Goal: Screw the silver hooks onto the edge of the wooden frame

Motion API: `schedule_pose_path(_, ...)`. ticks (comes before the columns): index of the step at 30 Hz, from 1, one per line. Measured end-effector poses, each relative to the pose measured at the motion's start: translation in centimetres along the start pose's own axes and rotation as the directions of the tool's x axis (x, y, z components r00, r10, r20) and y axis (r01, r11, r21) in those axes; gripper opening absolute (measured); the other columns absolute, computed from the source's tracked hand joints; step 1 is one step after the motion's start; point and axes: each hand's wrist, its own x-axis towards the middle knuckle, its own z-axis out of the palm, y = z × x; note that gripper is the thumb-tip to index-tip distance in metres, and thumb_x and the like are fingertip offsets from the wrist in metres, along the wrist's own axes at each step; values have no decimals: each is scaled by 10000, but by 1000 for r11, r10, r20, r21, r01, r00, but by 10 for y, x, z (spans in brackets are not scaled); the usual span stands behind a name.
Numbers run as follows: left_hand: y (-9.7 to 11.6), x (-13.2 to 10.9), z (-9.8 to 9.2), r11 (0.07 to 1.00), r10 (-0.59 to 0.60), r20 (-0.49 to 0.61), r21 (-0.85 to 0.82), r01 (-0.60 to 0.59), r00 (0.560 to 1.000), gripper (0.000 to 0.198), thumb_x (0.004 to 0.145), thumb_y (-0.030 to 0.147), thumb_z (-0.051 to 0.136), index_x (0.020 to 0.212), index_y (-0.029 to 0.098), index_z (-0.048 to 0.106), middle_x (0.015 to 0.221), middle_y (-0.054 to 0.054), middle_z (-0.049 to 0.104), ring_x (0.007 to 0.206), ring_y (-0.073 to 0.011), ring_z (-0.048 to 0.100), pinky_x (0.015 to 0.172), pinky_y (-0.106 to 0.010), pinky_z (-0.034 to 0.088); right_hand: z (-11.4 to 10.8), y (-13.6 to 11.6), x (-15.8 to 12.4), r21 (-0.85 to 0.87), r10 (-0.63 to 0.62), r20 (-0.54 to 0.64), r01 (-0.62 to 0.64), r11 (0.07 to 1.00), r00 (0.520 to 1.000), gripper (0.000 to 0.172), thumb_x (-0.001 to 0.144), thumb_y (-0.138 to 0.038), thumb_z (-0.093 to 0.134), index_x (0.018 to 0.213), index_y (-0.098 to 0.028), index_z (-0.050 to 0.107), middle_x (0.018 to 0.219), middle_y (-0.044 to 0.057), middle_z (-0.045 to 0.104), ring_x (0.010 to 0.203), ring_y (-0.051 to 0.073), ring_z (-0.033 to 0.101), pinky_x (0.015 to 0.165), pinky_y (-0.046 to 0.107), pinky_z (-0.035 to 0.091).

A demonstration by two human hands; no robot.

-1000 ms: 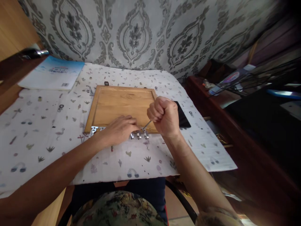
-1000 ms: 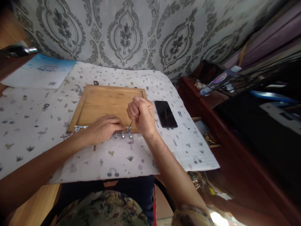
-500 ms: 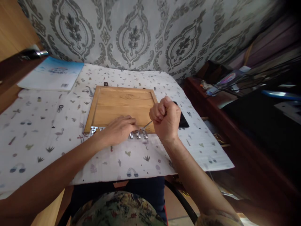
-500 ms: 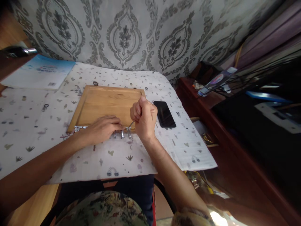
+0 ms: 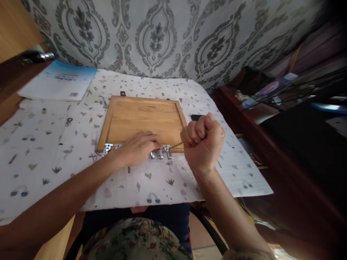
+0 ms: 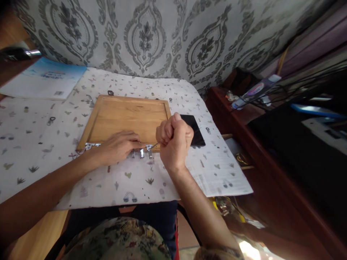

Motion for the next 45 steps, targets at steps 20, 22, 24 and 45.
schedule_pose_path(20, 1, -1, 1, 1000, -2, 8, 19, 1, 1000, 342, 943, 57, 523, 1121, 242, 748, 1018, -27, 702, 982, -200, 615, 806, -334, 454, 2, 9, 0, 25, -10, -24, 11, 1000, 1000, 527, 874, -365, 664, 505, -226, 314, 429, -93, 224, 380, 60, 144, 377, 250, 142)
schedule_pose_path(22, 1, -1, 1, 1000, -1, 1, 25, 1, 1000, 326, 942, 70, 535, 1120, 243, 747, 1024, -29, 700, 987, -201, 614, 815, -335, 455, 5, 10, -1, 20, -39, -27, 39, 999, 999, 533, 877, -349, 669, 504, -225, 310, 434, -92, 220, 384, 62, 144, 375, 250, 138)
schedule_pose_path(24, 0, -1, 2, 999, 0, -3, 32, 0, 1000, 327, 941, 72, 535, 1131, 241, 742, 1031, -33, 700, 997, -204, 614, 823, -339, 458, 8, 11, -2, 1, -55, -19, 55, 998, 998, 546, 894, -371, 669, 507, -225, 312, 442, -89, 223, 387, 65, 157, 376, 250, 141)
schedule_pose_path(45, -1, 0, 2, 999, 25, 17, 36, -26, 1000, 328, 934, 46, 514, 1054, 244, 747, 1012, -32, 698, 1005, -209, 606, 835, -342, 460, -18, 5, 44, -46, 275, 581, -307, 951, 766, 303, 803, -298, 617, 1082, -204, 687, 420, -124, 449, 312, 77, 316, 339, 202, 304)
